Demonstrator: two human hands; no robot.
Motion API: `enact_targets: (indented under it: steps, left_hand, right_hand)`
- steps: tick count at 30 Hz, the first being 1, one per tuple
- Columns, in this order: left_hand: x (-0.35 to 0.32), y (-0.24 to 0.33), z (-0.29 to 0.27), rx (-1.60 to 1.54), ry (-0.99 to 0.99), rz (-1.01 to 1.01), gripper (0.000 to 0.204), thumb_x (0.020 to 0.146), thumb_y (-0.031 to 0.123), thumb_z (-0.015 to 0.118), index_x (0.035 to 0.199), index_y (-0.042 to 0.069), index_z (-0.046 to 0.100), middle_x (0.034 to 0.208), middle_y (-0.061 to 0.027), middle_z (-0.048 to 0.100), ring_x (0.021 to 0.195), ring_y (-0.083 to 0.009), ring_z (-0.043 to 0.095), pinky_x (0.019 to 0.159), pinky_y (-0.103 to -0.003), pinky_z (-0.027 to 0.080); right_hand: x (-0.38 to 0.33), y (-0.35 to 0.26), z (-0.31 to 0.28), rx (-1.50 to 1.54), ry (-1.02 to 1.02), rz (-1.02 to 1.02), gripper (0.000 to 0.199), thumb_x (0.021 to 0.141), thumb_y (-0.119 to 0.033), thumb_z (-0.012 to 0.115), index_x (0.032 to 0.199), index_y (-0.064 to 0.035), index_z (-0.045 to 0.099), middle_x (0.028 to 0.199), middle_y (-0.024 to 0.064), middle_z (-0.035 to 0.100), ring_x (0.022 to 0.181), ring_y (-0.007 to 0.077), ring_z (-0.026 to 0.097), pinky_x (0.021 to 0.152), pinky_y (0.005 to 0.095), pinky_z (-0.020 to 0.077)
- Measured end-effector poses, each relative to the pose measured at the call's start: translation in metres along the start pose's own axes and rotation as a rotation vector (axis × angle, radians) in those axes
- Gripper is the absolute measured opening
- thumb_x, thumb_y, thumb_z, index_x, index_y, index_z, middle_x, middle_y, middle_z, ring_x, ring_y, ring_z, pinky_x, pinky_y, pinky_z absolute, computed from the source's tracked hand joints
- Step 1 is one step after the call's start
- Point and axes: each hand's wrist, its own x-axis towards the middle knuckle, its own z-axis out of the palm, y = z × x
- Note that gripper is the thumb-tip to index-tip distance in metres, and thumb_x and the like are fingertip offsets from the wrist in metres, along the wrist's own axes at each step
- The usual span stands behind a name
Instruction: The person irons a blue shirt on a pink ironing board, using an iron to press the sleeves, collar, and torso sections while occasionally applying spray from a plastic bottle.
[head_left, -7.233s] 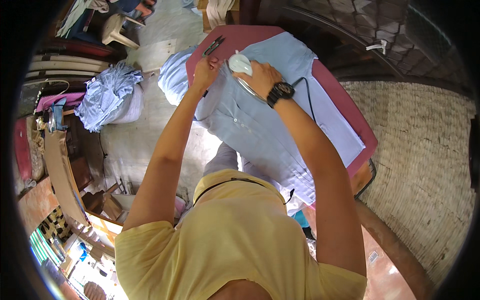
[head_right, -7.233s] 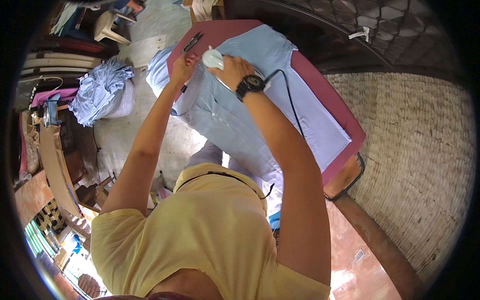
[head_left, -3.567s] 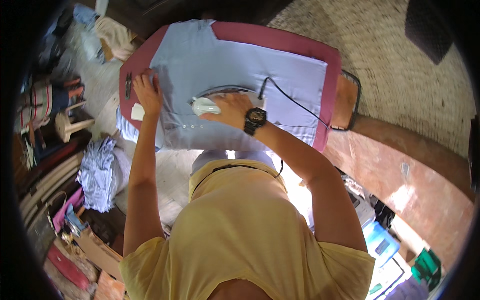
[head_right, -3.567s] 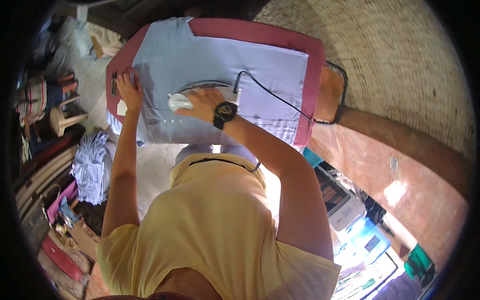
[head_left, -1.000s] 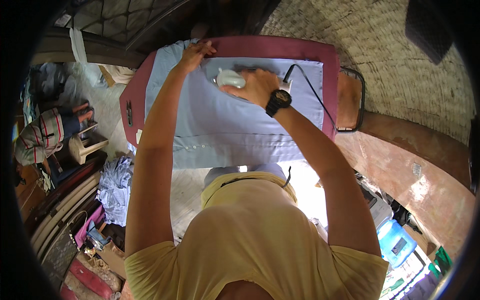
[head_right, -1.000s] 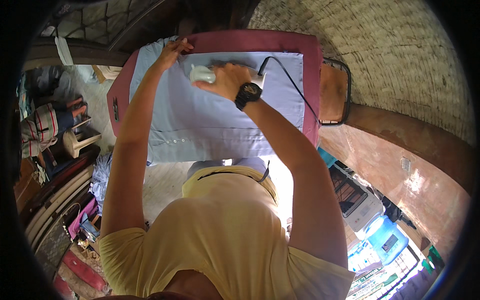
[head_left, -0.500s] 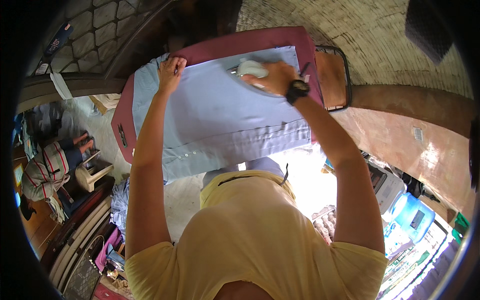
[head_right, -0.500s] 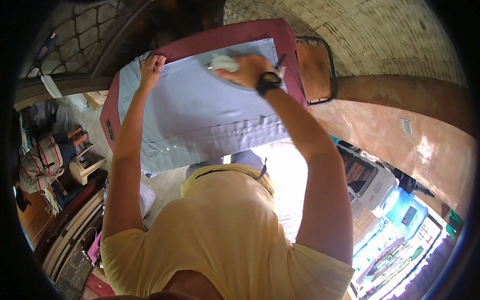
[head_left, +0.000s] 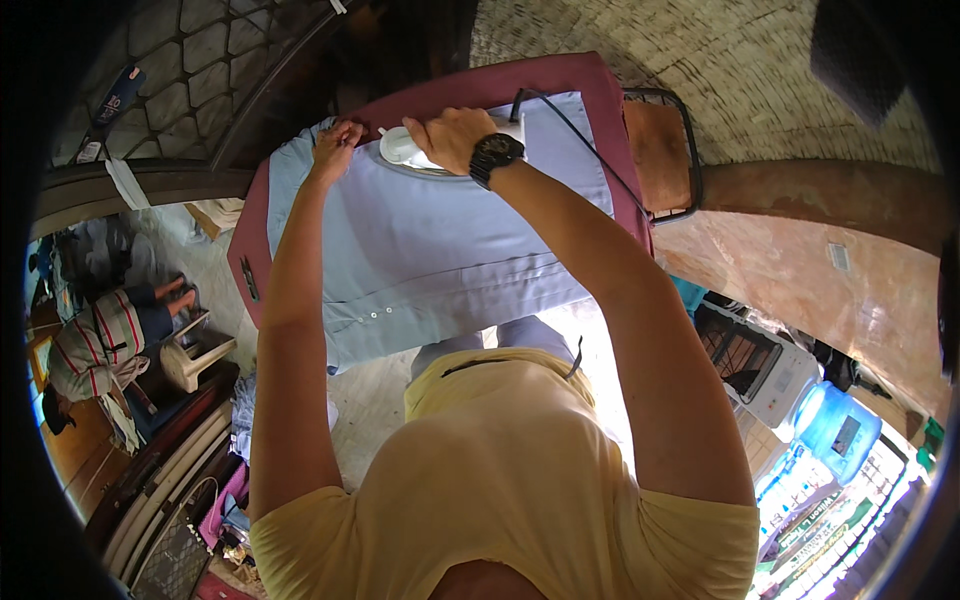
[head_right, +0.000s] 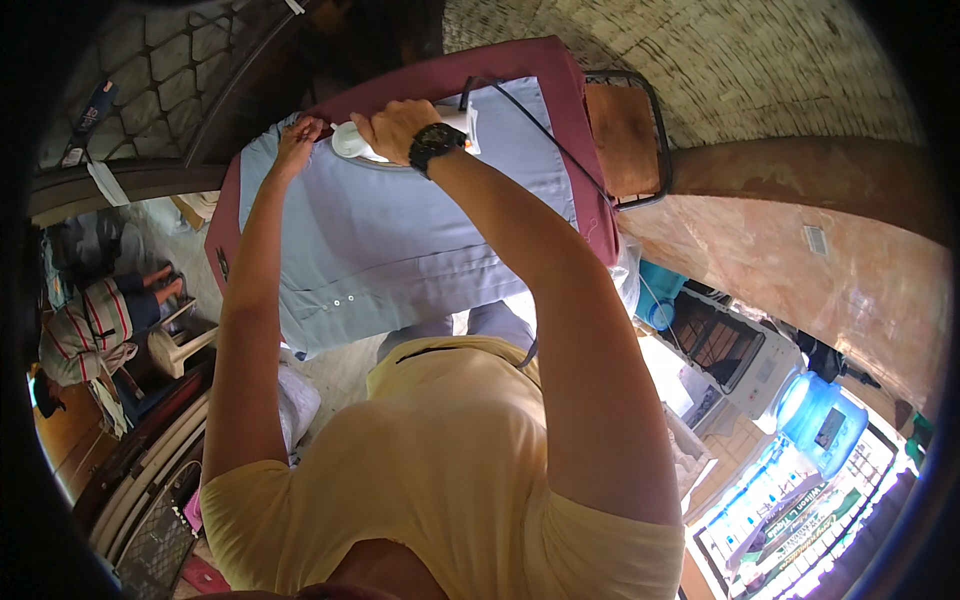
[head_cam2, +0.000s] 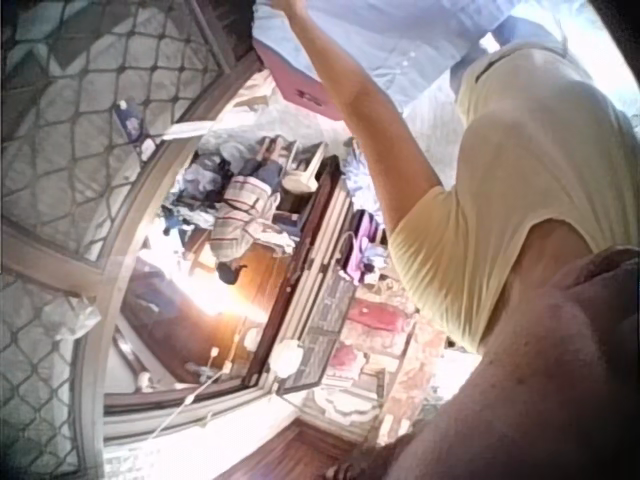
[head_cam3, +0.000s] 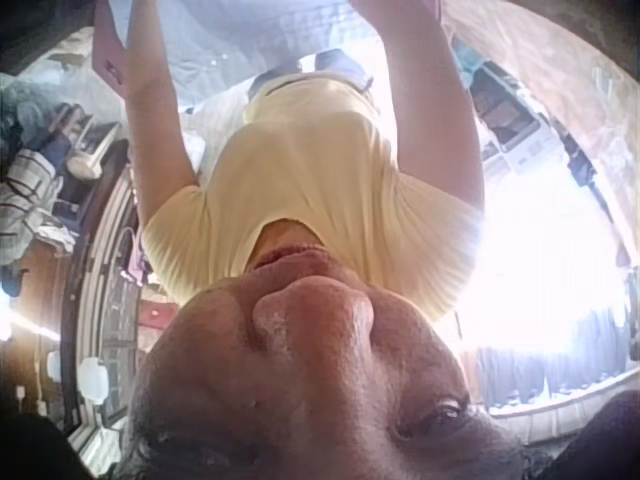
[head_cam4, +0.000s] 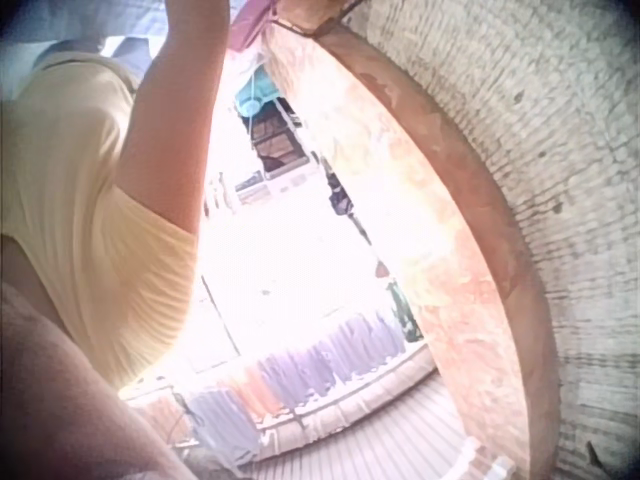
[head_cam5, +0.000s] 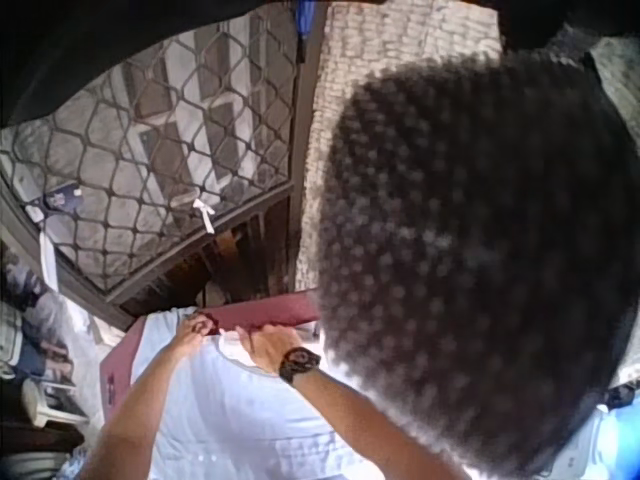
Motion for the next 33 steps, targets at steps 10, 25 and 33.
enact_targets:
  steps: [10,25,33]
  left_hand:
    - [-0.009,0.037,-0.016,-0.101,-0.105,-0.028,0.054,0.097,0.060,0.043,0.102,0.015,0.073,0.094,-0.0030,0.071,0.091,-0.0228,0.061,0.091,-0.039,0.044]
    - [-0.007,0.010,-0.062,-0.289,-0.155,0.127,0.020,0.096,0.006,0.050,0.107,0.007,0.067,0.110,-0.0058,0.070,0.104,-0.0239,0.061,0.095,-0.033,0.045]
    - [-0.023,-0.005,-0.035,0.146,0.209,0.340,0.022,0.095,0.036,0.062,0.103,0.016,0.067,0.106,-0.0046,0.062,0.103,-0.0279,0.053,0.090,-0.041,0.043]
  right_hand:
    - [-0.046,0.143,-0.043,-0.170,-0.029,0.134,0.043,0.097,-0.037,0.038,0.096,-0.0070,0.069,0.072,0.0126,0.070,0.073,0.0342,0.070,0.072,0.0510,0.0569]
    - [0.049,-0.055,0.016,0.160,-0.085,-0.132,0.073,0.077,-0.078,0.053,0.099,-0.0121,0.076,0.092,0.0178,0.072,0.088,0.0349,0.070,0.078,0.0486,0.0541]
    - [-0.038,0.039,-0.030,0.070,-0.193,0.060,0.075,0.076,-0.082,0.049,0.100,-0.0166,0.076,0.090,0.0178,0.072,0.088,0.0341,0.070,0.076,0.0472,0.0550]
